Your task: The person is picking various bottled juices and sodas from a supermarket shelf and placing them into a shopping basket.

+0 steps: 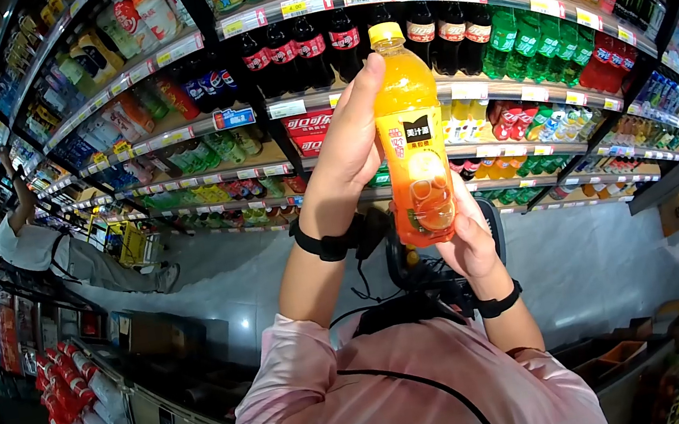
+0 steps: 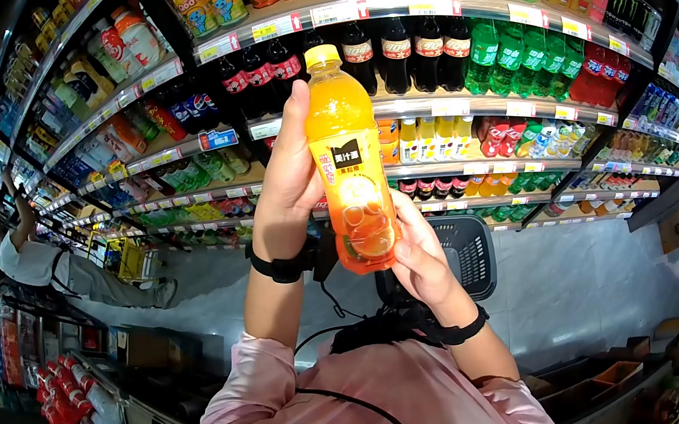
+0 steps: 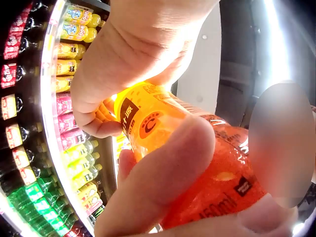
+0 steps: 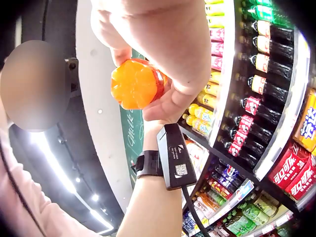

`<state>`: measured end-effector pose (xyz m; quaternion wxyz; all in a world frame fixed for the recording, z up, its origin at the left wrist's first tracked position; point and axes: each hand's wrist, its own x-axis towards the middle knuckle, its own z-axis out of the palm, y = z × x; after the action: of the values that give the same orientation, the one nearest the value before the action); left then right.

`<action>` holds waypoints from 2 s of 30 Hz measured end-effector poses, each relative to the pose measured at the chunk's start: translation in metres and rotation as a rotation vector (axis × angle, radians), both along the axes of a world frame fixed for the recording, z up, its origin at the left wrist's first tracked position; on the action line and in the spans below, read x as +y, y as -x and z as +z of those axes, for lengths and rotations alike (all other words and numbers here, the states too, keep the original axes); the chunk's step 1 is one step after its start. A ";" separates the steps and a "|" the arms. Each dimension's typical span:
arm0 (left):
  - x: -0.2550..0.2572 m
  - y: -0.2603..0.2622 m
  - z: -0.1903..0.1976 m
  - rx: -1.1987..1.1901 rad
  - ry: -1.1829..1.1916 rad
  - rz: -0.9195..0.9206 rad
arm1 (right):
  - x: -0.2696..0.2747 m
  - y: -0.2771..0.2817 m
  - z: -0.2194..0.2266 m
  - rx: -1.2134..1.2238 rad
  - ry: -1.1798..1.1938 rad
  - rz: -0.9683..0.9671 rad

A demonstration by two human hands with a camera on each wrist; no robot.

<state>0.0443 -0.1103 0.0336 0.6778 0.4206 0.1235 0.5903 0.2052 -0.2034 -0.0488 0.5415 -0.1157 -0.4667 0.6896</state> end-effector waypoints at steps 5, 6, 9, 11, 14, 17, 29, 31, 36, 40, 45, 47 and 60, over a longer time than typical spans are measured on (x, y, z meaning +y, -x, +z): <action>-0.002 0.001 0.001 0.018 -0.008 0.006 | -0.001 0.001 0.002 0.077 0.006 0.052; -0.002 0.001 0.001 0.020 -0.017 -0.001 | 0.000 0.001 0.001 0.077 0.008 0.052; -0.007 0.001 0.006 0.025 -0.021 -0.010 | 0.001 0.001 -0.001 0.009 -0.001 0.012; -0.008 -0.001 0.007 0.027 -0.014 -0.011 | 0.000 0.000 -0.002 0.001 0.008 0.004; -0.006 -0.002 0.004 0.036 -0.003 0.000 | 0.000 -0.003 -0.004 -0.008 0.011 0.006; -0.005 -0.002 0.002 0.024 0.004 -0.008 | 0.000 -0.003 -0.004 -0.008 0.011 -0.003; 0.004 0.003 -0.014 0.048 0.015 -0.013 | 0.007 -0.006 -0.012 0.088 0.009 0.088; 0.006 0.004 -0.015 0.039 0.017 -0.024 | 0.008 -0.006 -0.012 0.078 -0.012 0.076; 0.000 0.005 -0.013 0.028 -0.019 -0.062 | 0.007 -0.013 -0.015 0.048 -0.021 0.096; -0.005 0.008 -0.018 0.003 -0.004 -0.025 | 0.008 -0.028 -0.013 -0.188 -0.094 0.011; -0.026 0.011 -0.012 0.012 0.110 0.132 | -0.049 -0.074 0.101 0.005 -0.515 -0.277; -0.031 0.011 -0.008 0.054 0.129 0.165 | -0.071 -0.106 0.106 0.036 -0.527 -0.155; -0.034 0.039 -0.082 0.276 0.143 0.270 | -0.047 -0.094 0.105 0.717 -0.718 0.032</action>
<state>0.0052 -0.1440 -0.0482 0.5974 0.4278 0.3120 0.6023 0.2993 -0.2501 0.0564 0.6625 0.3289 -0.4608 0.4904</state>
